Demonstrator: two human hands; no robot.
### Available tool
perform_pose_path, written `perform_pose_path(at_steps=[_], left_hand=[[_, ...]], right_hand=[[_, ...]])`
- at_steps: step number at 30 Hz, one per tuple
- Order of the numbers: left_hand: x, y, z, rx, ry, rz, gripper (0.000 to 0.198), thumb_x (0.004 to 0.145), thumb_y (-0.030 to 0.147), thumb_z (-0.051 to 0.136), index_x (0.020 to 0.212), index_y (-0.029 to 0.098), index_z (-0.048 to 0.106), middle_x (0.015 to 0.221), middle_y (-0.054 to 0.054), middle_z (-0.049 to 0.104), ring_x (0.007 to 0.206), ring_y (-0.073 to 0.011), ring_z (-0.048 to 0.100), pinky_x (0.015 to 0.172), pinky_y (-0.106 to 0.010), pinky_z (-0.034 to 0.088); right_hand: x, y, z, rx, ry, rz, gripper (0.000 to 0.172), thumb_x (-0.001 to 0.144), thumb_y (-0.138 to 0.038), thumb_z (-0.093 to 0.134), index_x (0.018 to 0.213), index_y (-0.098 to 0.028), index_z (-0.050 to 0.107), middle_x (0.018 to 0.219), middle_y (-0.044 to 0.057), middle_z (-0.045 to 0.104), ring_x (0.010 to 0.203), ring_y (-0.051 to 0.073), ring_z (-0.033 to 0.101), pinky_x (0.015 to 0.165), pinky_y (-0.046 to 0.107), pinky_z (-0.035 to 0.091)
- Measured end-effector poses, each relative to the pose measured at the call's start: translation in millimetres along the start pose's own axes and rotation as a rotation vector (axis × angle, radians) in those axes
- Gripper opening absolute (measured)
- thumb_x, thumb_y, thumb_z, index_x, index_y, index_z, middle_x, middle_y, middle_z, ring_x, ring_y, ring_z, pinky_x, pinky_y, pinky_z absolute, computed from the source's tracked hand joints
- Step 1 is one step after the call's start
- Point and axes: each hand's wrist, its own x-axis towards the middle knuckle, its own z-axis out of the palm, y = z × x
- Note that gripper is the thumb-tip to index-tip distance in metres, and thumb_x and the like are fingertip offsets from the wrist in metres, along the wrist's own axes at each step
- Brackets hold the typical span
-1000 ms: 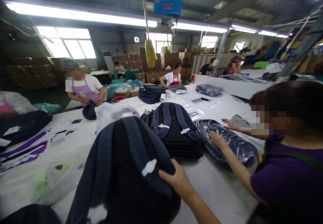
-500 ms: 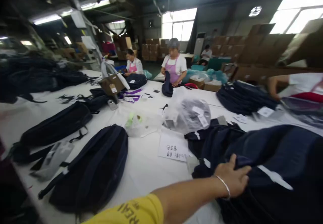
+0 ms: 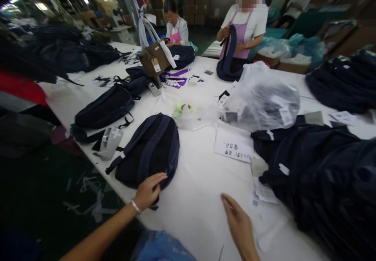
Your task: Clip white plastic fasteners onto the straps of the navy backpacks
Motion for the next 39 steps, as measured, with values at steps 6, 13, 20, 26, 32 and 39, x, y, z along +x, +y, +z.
perform_pose_path(at_steps=[6, 13, 20, 26, 32, 39], left_hand=[[-38.0, -88.3, -40.1, 0.477, -0.166, 0.041, 0.090, 0.062, -0.004, 0.044, 0.145, 0.026, 0.028, 0.155, -0.007, 0.019, 0.143, -0.0276, 0.013, 0.113, -0.052, 0.018], [-7.2, -121.7, -41.7, 0.373, -0.253, 0.130, 0.076, 0.068, 0.000, 0.051, 0.139, 0.022, 0.039, 0.148, -0.006, 0.037, 0.138, -0.0228, 0.030, 0.109, -0.042, 0.031], [34.4, -88.3, -92.9, 0.226, -0.190, 0.041, 0.046, 0.082, 0.027, 0.056, 0.127, 0.032, 0.054, 0.108, -0.001, 0.071, 0.092, -0.0233, 0.068, 0.077, -0.030, 0.050], [39.2, -61.7, -91.3, 0.184, -0.230, 0.058, 0.038, 0.083, 0.032, 0.054, 0.121, 0.029, 0.058, 0.094, -0.002, 0.073, 0.085, -0.0234, 0.069, 0.071, -0.029, 0.049], [9.3, -34.3, -77.4, 0.234, -0.191, 0.251, 0.071, 0.077, 0.023, 0.054, 0.143, 0.023, 0.028, 0.145, -0.009, 0.042, 0.131, -0.0270, 0.042, 0.104, -0.043, 0.038], [28.3, 14.3, -46.8, 0.423, -0.221, 0.385, 0.089, 0.067, 0.008, 0.056, 0.147, 0.015, 0.019, 0.145, -0.014, 0.041, 0.135, -0.0305, 0.034, 0.109, -0.048, 0.030]], right_hand=[[6.4, 3.4, 182.9, 0.254, -0.309, 0.184, 0.052, 0.071, -0.055, 0.062, 0.109, -0.020, 0.064, 0.102, 0.009, 0.071, 0.096, 0.028, 0.067, 0.083, 0.046, 0.054], [10.8, -28.6, 242.3, 0.542, -0.308, 0.344, 0.068, 0.072, -0.048, 0.068, 0.129, -0.018, 0.047, 0.101, 0.008, 0.069, 0.094, 0.024, 0.066, 0.085, 0.043, 0.052], [7.5, -61.9, 212.1, 0.489, -0.074, -0.033, 0.103, 0.070, -0.041, 0.073, 0.148, -0.028, 0.006, 0.152, 0.015, 0.024, 0.130, 0.029, 0.041, 0.096, 0.047, 0.044], [17.5, -84.6, 204.5, 0.176, 0.268, -0.235, 0.098, 0.067, -0.032, 0.073, 0.148, -0.022, 0.018, 0.151, 0.011, 0.029, 0.138, 0.028, 0.029, 0.113, 0.047, 0.025], [5.9, -71.9, 215.3, 0.235, 0.409, -0.171, 0.076, 0.073, -0.016, 0.060, 0.143, -0.024, 0.032, 0.142, 0.004, 0.045, 0.132, 0.023, 0.040, 0.113, 0.042, 0.029], [-2.9, -70.3, 225.3, 0.270, 0.447, -0.173, 0.075, 0.074, -0.013, 0.057, 0.144, -0.023, 0.032, 0.144, 0.004, 0.043, 0.132, 0.023, 0.039, 0.113, 0.042, 0.029]])
